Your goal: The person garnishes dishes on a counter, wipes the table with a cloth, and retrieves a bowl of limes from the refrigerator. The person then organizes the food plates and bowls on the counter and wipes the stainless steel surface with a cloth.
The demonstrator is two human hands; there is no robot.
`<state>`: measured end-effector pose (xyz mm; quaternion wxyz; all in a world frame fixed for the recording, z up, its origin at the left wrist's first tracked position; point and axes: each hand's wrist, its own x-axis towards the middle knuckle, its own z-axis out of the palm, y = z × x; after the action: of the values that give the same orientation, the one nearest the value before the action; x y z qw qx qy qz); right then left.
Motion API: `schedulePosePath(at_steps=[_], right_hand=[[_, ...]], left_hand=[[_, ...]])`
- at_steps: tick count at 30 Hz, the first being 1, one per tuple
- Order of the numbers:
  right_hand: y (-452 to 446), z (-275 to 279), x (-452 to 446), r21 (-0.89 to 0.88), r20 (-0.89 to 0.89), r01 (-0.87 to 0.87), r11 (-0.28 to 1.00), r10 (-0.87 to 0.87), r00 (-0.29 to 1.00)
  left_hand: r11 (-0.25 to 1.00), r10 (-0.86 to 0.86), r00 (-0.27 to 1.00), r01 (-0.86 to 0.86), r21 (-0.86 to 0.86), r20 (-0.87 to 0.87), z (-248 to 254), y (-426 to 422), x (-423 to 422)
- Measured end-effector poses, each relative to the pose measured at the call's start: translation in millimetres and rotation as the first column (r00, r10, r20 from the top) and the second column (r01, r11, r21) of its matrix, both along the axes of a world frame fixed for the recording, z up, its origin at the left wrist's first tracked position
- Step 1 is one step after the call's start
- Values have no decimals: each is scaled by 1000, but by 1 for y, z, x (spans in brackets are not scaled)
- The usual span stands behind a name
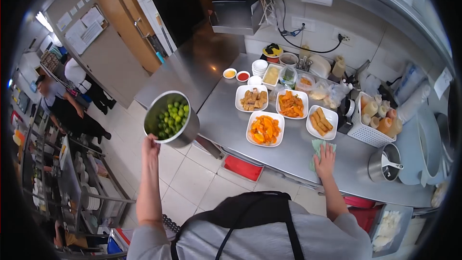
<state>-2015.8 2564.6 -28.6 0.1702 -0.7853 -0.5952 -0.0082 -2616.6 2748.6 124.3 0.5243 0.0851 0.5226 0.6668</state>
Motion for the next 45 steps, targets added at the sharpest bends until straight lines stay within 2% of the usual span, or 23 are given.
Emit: schedulePosePath(at_steps=[2, 6, 8, 10, 12, 13, 14, 15, 16, 17, 18, 19, 20, 24, 26, 27, 28, 31, 32, 35, 42, 43, 45], right_hand=[[1, 4, -5, -23, 9, 10, 1000, -10, 1000], [-5, -13, -14, -95, 176, 422, 902, -402, 899], [-31, -37, -10, 164, -23, 427, 889, -429, 903], [-63, -59, -13, 211, -40, 603, 769, -610, 792], [-24, 38, -79, -71, -419, 843, 533, -783, 459], [-3, 46, -99, 81, -597, 771, 632, -588, 545], [34, 62, -130, 53, -779, 802, 595, -478, 406], [80, 106, -167, -113, -808, 590, 799, -420, 414], [124, 116, -205, -84, -788, 561, 823, -400, 469], [172, 122, -231, -111, -920, 340, 934, -226, 320], [223, 130, -269, -80, -802, 277, 958, -227, 553], [275, 143, -297, -3, -854, 82, 997, -45, 519], [326, 137, -312, -8, -806, -64, 998, 32, 591], [518, 115, -319, 342, -614, 46, 939, 186, 767], [588, 92, -277, 321, -315, 152, 935, -46, 948], [608, 102, -259, 6, -125, 111, 994, -109, 986], [615, 105, -239, -317, 77, 125, 940, -106, 991], [635, 10, -184, -279, 190, 283, 918, -237, 953], [648, -29, -171, -407, 243, 331, 851, -249, 938], [641, -15, -184, -542, 78, 295, 787, -303, 950], [682, -44, -273, -548, 225, 325, 770, -238, 945], [681, -23, -287, -553, 231, 331, 765, -241, 943], [682, 4, -302, -472, -41, 320, 821, -383, 923]], left_hand=[[995, -72, 997, 69, 75, 40, -40, 67, -49], [992, -107, 994, 105, 71, 30, -33, 159, -42], [996, -85, 996, 85, 7, 13, -41, 211, -48], [989, -134, 990, 131, -61, -39, -53, 264, -52], [964, -257, 963, 249, -95, -83, -81, 335, -63], [961, -266, 960, 258, -97, -86, -90, 357, -67], [954, -290, 954, 281, -107, -76, -101, 372, -71], [955, -290, 956, 285, -84, -52, -111, 384, -76], [956, -290, 957, 288, -58, -28, -118, 398, -78], [940, -340, 938, 336, -60, -75, -119, 408, -77], [934, -356, 932, 351, -69, -66, -119, 414, -73], [943, -332, 939, 329, -54, -92, -119, 417, -67], [952, -305, 945, 304, -26, -121, -115, 426, -64], [937, -348, 926, 346, -41, -146, -114, 444, -67], [893, -434, 892, 444, 69, -121, -124, 445, -78], [891, -436, 890, 448, 76, -129, -123, 447, -80], [903, -425, 896, 430, 13, -130, -117, 443, -79], [914, -404, 907, 405, -15, -121, -107, 440, -69], [917, -397, 911, 400, 5, -111, -105, 439, -70], [912, -410, 906, 409, -34, -104, -100, 437, -70], [870, -487, 871, 490, 50, -72, -105, 447, -79], [859, -504, 862, 506, 78, -49, -102, 443, -77], [868, -490, 871, 492, 63, -51, -93, 442, -71]])
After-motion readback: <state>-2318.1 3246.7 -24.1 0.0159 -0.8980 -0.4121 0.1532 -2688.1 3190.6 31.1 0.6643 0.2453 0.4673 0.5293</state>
